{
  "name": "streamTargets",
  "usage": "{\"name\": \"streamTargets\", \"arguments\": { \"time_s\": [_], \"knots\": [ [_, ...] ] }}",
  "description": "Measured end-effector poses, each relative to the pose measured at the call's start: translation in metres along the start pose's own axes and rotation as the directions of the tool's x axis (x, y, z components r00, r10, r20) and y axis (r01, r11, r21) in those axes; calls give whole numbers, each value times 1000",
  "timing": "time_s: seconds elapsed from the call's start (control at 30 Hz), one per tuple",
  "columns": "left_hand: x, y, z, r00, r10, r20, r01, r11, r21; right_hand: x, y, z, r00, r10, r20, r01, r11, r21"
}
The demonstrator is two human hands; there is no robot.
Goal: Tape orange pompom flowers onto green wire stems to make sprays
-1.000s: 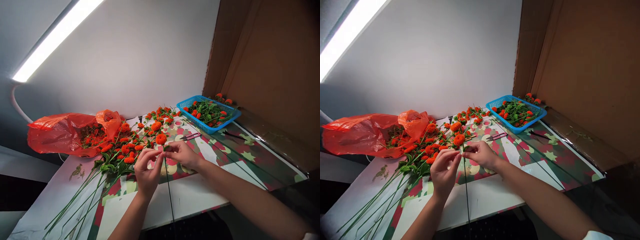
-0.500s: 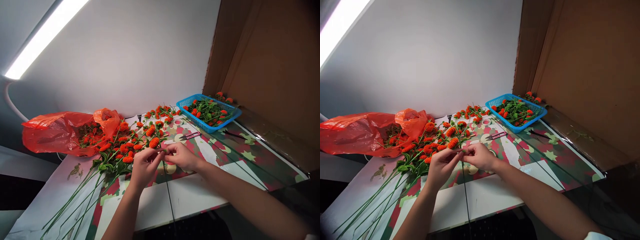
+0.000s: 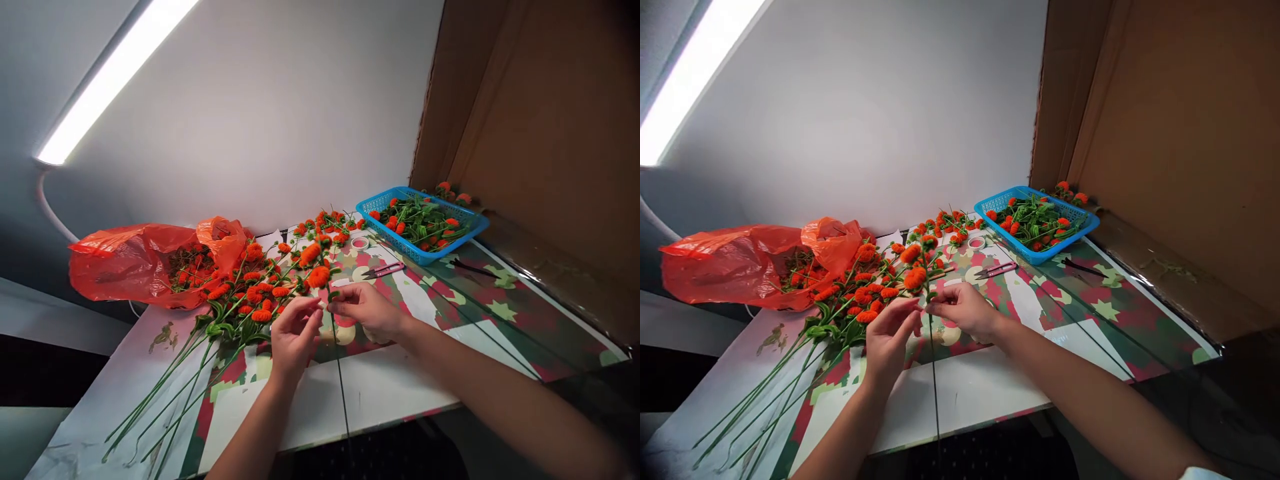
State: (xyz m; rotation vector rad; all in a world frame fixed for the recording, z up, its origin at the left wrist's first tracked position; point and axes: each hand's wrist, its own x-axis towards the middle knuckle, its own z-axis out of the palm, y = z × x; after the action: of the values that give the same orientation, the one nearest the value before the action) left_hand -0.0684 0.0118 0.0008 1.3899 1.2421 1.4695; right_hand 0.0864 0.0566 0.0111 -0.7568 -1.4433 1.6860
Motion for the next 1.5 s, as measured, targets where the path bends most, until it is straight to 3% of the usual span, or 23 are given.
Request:
{"name": "streamTargets", "arguments": {
  "time_s": [0.07,0.17,0.37,0.57,0.83,1.0,1.07,1.13,1.2,1.27,1.37,1.5],
  "knots": [
    [-6,2,7,993,-115,-25,114,992,-50,1,-2,-1,998,-18,-55,17,1000,-21],
    [-8,6,15,968,-251,27,252,967,-46,2,-4,-2,994,-36,-101,26,994,-104],
    [-2,7,16,944,-308,117,324,934,-151,3,-3,-2,990,-97,-101,76,978,-195],
    [-2,7,15,856,-455,245,517,738,-434,0,-3,-2,972,-234,12,234,964,-129],
    [-6,3,12,787,-474,394,615,557,-558,-1,-2,-2,948,-314,50,318,932,-175],
    [-6,1,15,753,-477,454,657,498,-566,-2,1,0,965,-253,60,257,965,-54],
    [-6,2,16,766,-487,420,642,555,-528,-2,2,0,977,-203,60,201,979,46],
    [-7,3,16,841,-453,297,541,709,-451,-2,2,1,985,-171,26,168,981,96],
    [-9,5,15,927,-349,140,375,879,-293,-2,2,0,987,-159,-14,160,984,80],
    [-11,8,14,975,-218,46,221,970,-103,-1,3,-1,988,-152,-38,153,988,23],
    [-11,12,13,990,-136,41,137,991,-2,-1,4,-1,988,-141,-64,138,989,-58],
    [-9,12,14,953,-277,126,303,908,-291,1,6,3,990,-130,-46,131,991,28]
  ]
}}
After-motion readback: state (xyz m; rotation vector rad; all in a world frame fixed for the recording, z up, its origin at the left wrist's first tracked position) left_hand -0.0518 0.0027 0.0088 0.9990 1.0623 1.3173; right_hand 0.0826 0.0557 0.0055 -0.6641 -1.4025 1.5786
